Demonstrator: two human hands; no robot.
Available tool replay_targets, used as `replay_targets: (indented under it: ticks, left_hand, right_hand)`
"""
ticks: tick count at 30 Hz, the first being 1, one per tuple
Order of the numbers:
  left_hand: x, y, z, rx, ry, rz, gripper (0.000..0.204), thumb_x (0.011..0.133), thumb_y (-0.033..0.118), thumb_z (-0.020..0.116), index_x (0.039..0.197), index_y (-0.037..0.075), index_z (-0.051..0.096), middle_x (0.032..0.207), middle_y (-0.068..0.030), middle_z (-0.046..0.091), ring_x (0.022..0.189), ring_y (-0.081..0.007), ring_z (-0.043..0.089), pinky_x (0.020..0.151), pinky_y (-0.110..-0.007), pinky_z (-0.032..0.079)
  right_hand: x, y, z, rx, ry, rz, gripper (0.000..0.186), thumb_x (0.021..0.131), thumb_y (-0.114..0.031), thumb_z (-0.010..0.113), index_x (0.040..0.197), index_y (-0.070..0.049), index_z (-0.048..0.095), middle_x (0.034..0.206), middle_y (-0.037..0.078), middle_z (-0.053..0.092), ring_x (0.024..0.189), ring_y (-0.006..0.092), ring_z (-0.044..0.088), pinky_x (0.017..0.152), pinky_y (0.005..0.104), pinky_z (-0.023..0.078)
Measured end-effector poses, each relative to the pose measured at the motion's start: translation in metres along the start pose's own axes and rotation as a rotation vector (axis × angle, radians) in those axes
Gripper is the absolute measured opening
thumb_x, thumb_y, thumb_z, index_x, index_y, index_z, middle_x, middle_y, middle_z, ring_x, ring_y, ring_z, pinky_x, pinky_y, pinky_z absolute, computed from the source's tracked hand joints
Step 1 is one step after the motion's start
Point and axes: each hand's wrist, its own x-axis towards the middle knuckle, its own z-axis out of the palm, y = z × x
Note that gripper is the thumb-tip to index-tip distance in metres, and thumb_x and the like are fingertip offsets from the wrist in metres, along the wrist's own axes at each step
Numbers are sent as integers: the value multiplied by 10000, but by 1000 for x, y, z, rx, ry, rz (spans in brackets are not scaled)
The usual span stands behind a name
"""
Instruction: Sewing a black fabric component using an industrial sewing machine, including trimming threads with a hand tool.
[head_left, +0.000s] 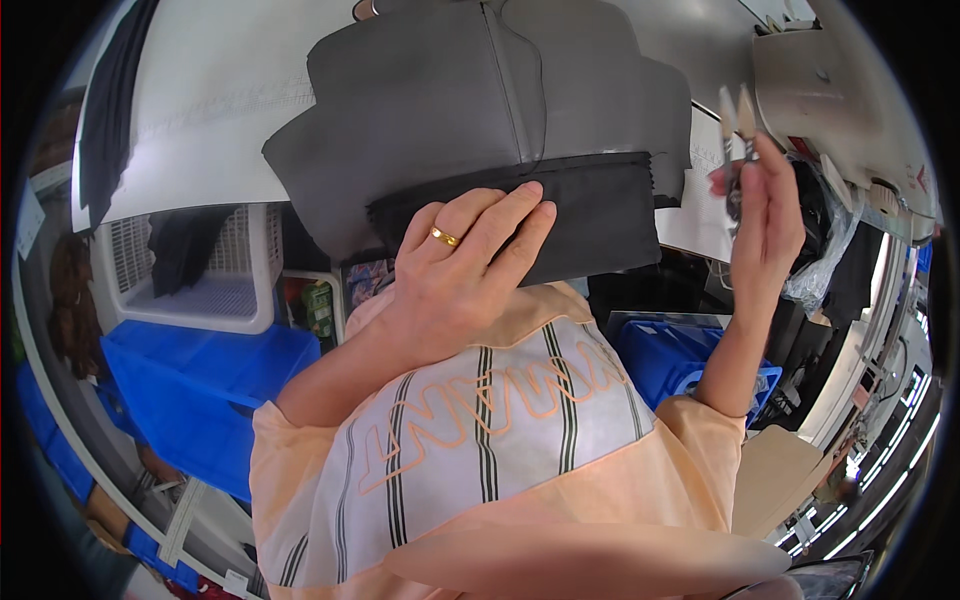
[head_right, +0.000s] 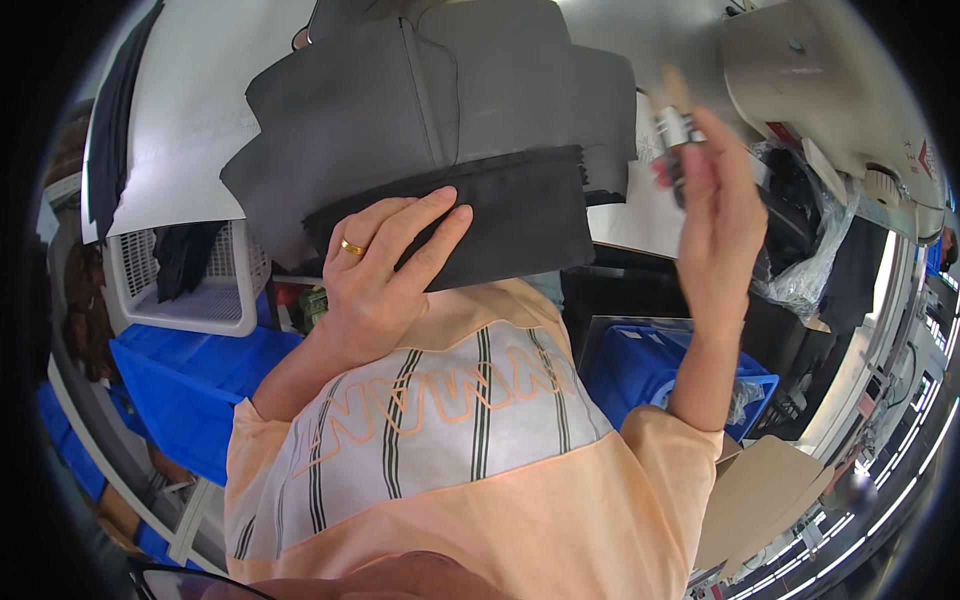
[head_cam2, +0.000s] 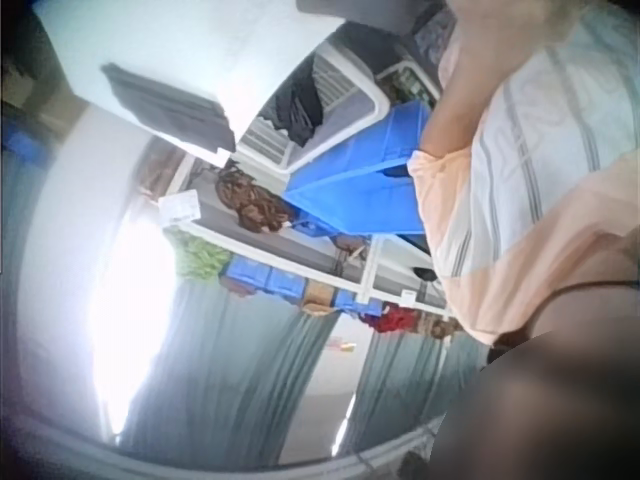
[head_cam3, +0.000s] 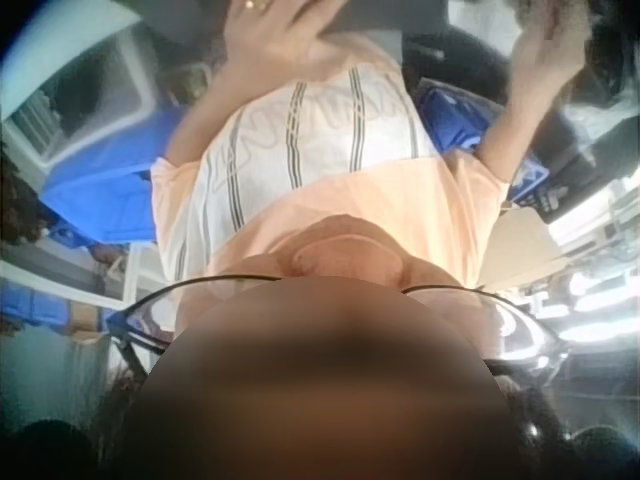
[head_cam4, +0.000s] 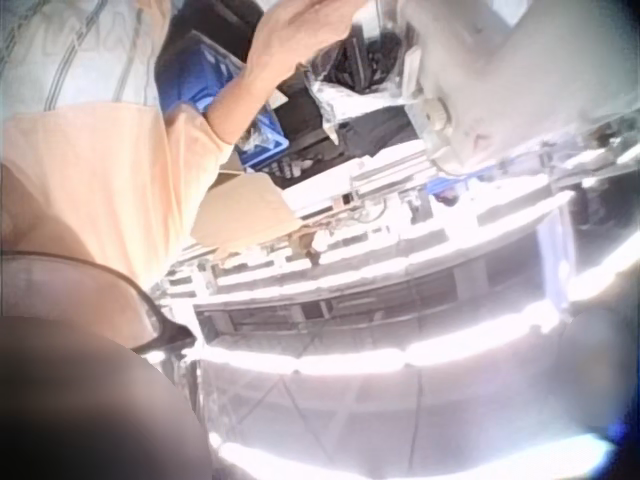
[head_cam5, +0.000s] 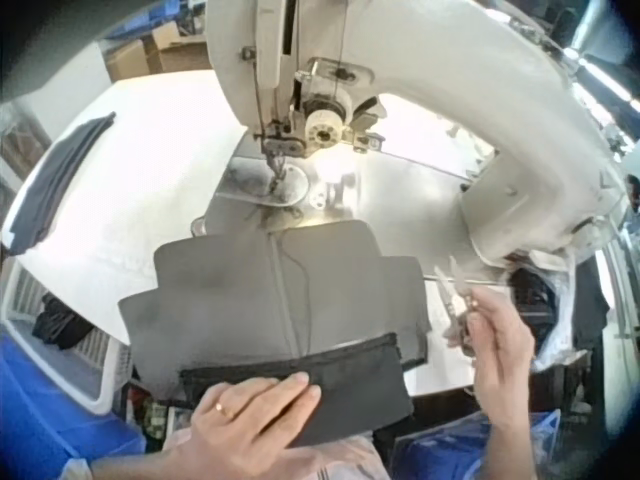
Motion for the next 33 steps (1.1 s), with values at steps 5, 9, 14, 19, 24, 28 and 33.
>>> replay_targets:
  ticks: [5,9,14,19,24,28,33]
  left_hand:
    - [-1,0,-1,19,-38,-2,392,642,78,649,1026,88,728,1111,-22,656,904,-171,596,761,-285,434]
    - [-1,1,-1,5,-30,-20,390,645,88,649,1027,93,730,1108,-18,655,908,-168,593,773,-282,424]
    - [-1,0,0,-7,-22,-23,388,643,94,649,1022,95,731,1105,-18,656,903,-166,595,772,-274,417]
    - [-2,-5,1,-5,5,45,400,638,182,660,1011,47,709,1132,-50,632,940,-169,589,726,-283,415]
    - [-3,-5,1,2,-9,46,394,635,183,659,1002,50,711,1121,-48,634,932,-168,589,722,-281,414]
    - [-3,-1,0,-33,-23,-25,401,647,103,666,1044,90,721,1125,-20,651,901,-162,592,783,-274,400]
    - [-3,-1,-1,-37,-41,-33,401,650,102,666,1047,91,720,1130,-17,649,906,-161,590,785,-276,399]
  right_hand:
    - [-30,-20,34,-26,-332,-166,305,888,-46,615,1193,-56,617,830,70,595,596,175,558,576,277,472]
    - [-37,-12,46,-174,-248,-272,346,816,-103,711,1157,-96,650,759,46,552,534,185,520,504,286,453]
    - [-38,-16,42,-151,-254,-253,353,770,-156,762,1110,-109,680,737,27,540,496,158,502,466,280,436]
    - [-38,-16,44,-199,-219,-257,341,780,-145,754,1107,-98,672,740,29,543,502,160,517,468,278,438]
    - [-37,-14,47,-173,-181,-233,339,787,-136,747,1109,-88,654,743,41,548,506,178,525,474,284,446]
    - [-35,-17,43,-116,-276,-243,339,786,-126,744,1106,-76,646,758,54,563,528,187,546,483,288,457]
    - [-33,-20,40,-102,-360,-223,348,784,-110,743,1116,-76,646,769,57,579,562,180,568,499,291,468]
